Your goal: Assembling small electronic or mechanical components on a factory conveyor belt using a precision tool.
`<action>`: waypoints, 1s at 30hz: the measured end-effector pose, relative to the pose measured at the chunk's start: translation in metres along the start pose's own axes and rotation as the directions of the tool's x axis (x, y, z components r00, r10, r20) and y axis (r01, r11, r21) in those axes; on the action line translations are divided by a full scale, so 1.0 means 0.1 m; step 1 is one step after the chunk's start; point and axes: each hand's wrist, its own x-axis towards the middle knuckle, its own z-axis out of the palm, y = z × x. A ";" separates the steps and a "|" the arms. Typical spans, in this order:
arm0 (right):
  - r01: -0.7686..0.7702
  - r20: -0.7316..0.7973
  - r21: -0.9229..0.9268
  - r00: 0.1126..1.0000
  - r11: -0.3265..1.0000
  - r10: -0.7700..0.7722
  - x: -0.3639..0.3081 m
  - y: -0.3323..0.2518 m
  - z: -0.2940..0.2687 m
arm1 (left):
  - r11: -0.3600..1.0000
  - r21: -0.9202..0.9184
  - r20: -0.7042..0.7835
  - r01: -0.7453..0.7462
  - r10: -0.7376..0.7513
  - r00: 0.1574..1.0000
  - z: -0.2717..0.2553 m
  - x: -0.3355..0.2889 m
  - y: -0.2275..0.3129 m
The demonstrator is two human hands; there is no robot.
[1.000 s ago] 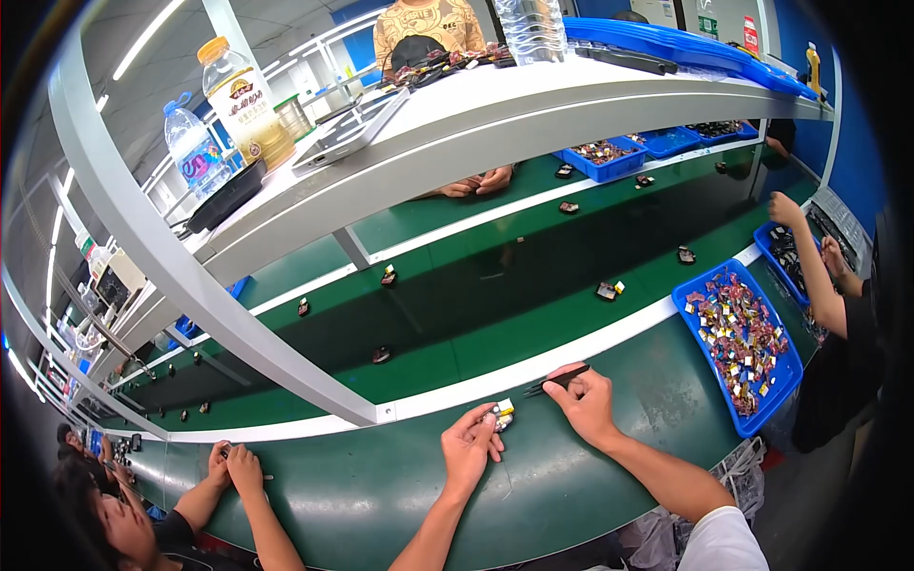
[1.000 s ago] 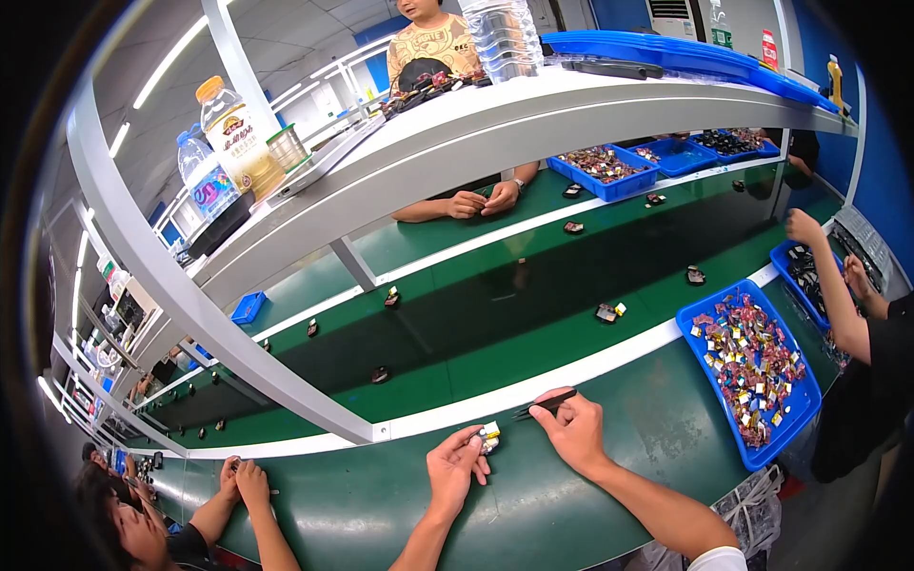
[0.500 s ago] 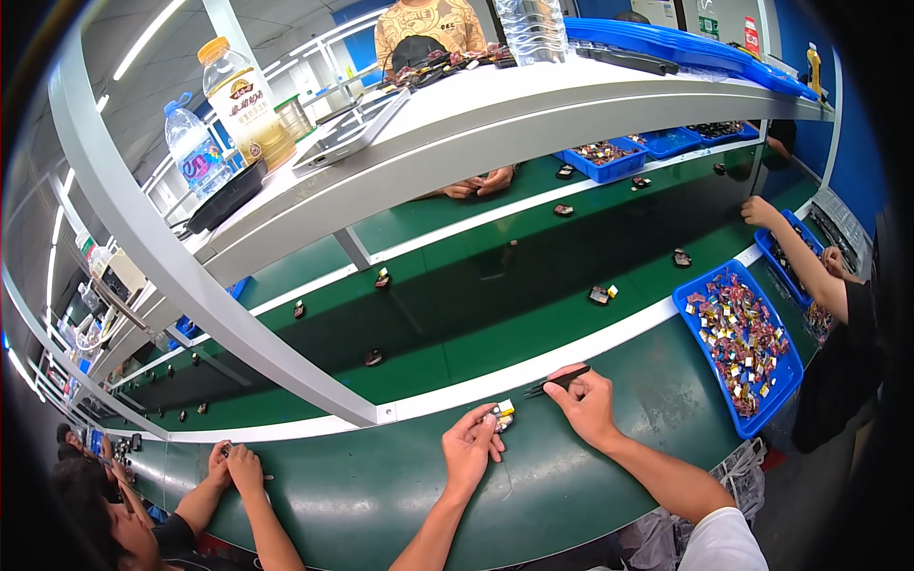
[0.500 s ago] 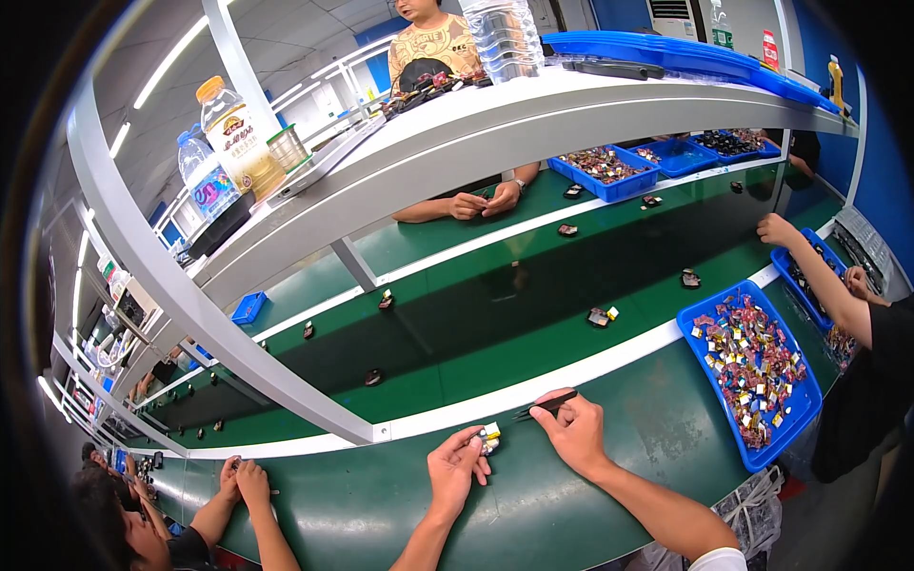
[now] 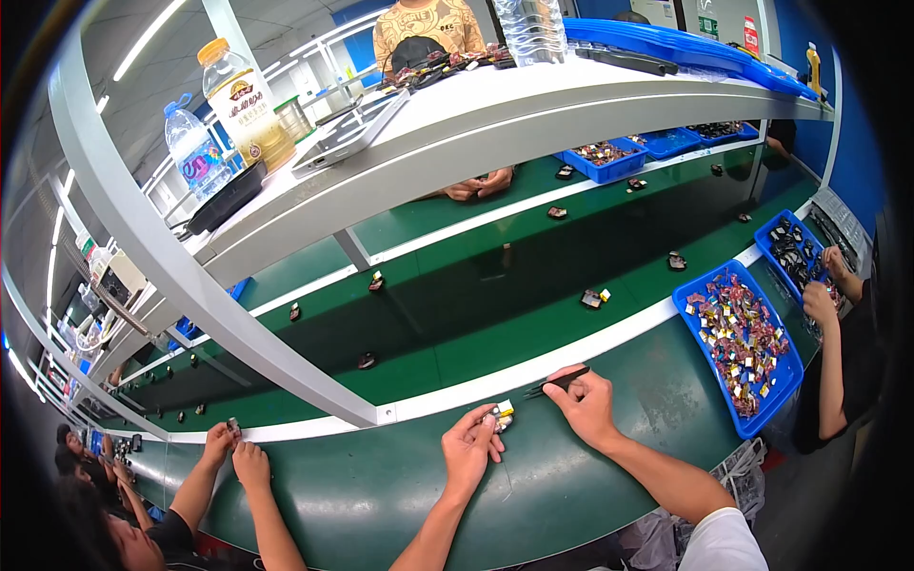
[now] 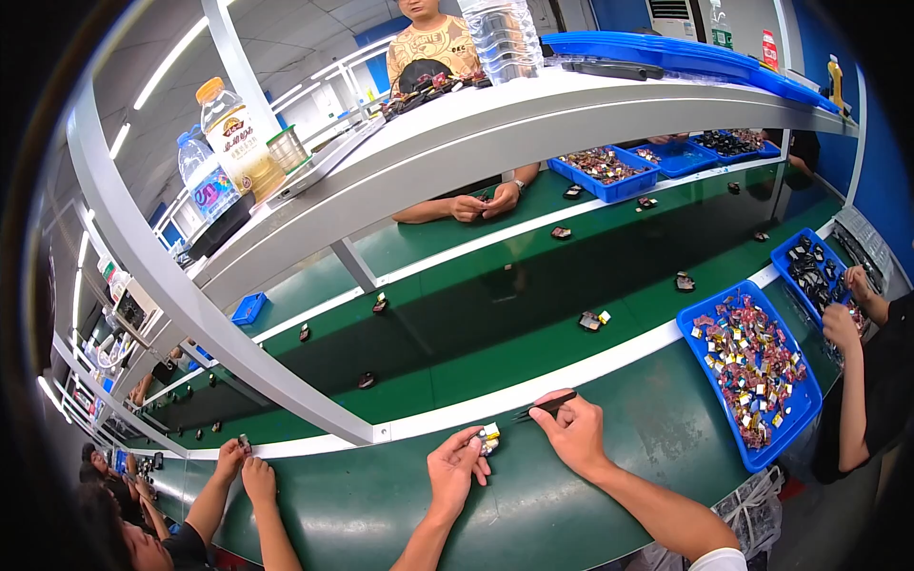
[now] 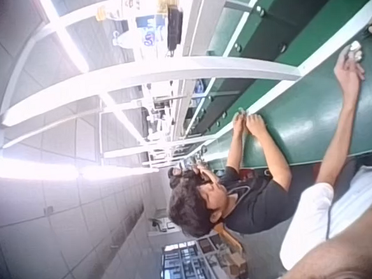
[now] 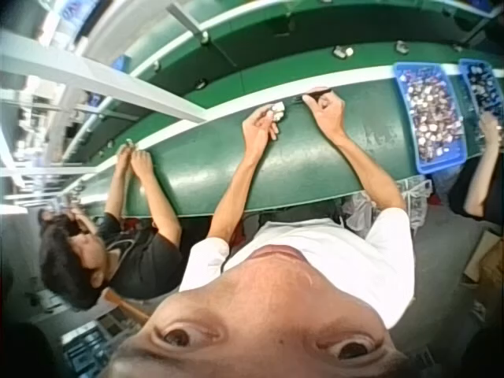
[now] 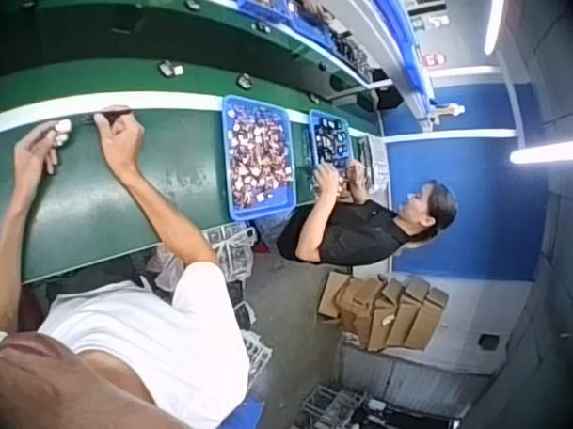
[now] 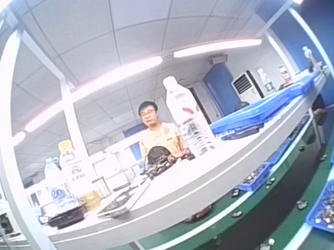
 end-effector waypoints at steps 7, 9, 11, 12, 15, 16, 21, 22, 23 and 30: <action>0.007 -0.001 -0.013 1.000 1.000 -0.007 0.00 -0.01 0.00 | 1.000 -0.005 0.001 -0.002 0.002 1.000 0.01 0.00 0.01; 0.006 0.000 -0.007 1.000 1.000 -0.006 0.00 -0.02 0.00 | 1.000 -0.003 0.001 -0.005 0.005 1.000 0.01 -0.01 0.02; 0.005 0.000 -0.002 1.000 1.000 -0.005 0.00 -0.03 0.00 | 1.000 -0.002 0.002 -0.008 0.008 1.000 0.01 -0.01 0.02; 0.008 0.001 -0.005 1.000 1.000 -0.008 0.00 -0.03 0.00 | 1.000 0.000 0.004 -0.008 0.008 1.000 0.00 -0.01 0.01; 0.008 0.002 -0.005 1.000 1.000 -0.008 0.00 -0.03 0.00 | 1.000 0.002 0.006 -0.006 0.006 1.000 0.00 -0.01 0.00; 0.005 0.004 -0.002 1.000 1.000 -0.005 0.00 -0.03 0.00 | 1.000 0.002 0.005 -0.006 0.006 1.000 0.00 -0.01 0.00; 0.012 0.002 -0.008 1.000 1.000 -0.012 0.00 -0.03 0.00 | 1.000 -0.008 -0.001 -0.005 0.005 1.000 0.00 0.00 0.01; 0.009 0.003 -0.004 1.000 1.000 -0.009 0.00 -0.02 0.00 | 1.000 -0.005 0.002 -0.004 0.004 1.000 0.00 0.00 0.01; 0.009 0.002 -0.004 1.000 1.000 -0.009 0.00 -0.01 0.01 | 1.000 -0.005 0.002 -0.005 0.005 1.000 0.00 0.00 0.01; 0.005 0.003 0.006 1.000 1.000 -0.005 0.01 -0.03 0.02 | 1.000 -0.009 0.002 -0.002 0.002 1.000 -0.02 0.01 0.00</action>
